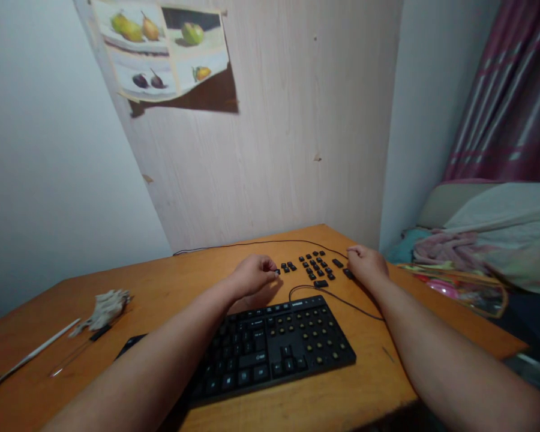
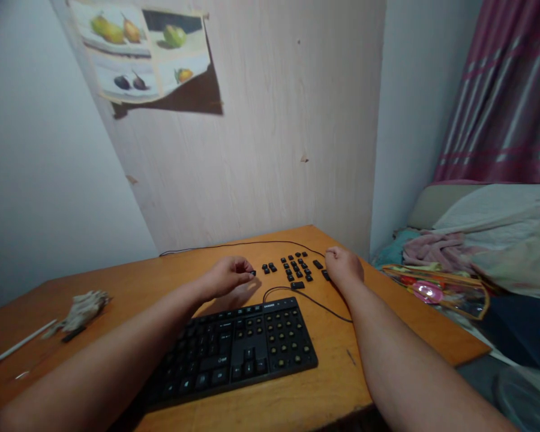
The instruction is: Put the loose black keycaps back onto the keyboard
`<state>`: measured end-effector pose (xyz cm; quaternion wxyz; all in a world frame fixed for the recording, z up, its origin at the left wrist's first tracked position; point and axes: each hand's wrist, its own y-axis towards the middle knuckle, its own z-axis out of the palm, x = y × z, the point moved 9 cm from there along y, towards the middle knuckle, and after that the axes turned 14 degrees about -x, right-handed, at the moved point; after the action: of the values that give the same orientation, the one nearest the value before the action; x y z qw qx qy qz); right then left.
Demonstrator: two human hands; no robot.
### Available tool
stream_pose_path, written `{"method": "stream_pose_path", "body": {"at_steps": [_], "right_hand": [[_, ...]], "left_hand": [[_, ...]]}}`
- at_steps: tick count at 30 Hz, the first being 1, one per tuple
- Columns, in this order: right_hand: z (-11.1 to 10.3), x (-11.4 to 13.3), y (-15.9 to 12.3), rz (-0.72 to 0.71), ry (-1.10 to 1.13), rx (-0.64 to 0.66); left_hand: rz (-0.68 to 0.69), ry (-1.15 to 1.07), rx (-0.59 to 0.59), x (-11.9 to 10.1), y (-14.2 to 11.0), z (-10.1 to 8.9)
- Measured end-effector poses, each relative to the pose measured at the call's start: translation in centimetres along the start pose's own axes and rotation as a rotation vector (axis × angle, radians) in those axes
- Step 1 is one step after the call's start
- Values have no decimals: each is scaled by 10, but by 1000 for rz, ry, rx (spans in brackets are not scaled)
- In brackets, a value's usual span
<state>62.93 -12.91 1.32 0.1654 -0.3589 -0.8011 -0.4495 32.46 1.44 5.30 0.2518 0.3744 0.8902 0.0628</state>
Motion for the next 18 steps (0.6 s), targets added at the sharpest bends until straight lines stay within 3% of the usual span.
{"method": "stream_pose_path", "body": {"at_steps": [4, 9, 18], "right_hand": [[-2, -1, 0, 10, -8, 0], [-1, -3, 1, 22, -13, 1], [-4, -4, 0, 33, -21, -4]], "left_hand": [[88, -81, 29, -15, -37, -8], [161, -20, 12, -31, -76, -18], [220, 110, -42, -49, -98, -26]]}}
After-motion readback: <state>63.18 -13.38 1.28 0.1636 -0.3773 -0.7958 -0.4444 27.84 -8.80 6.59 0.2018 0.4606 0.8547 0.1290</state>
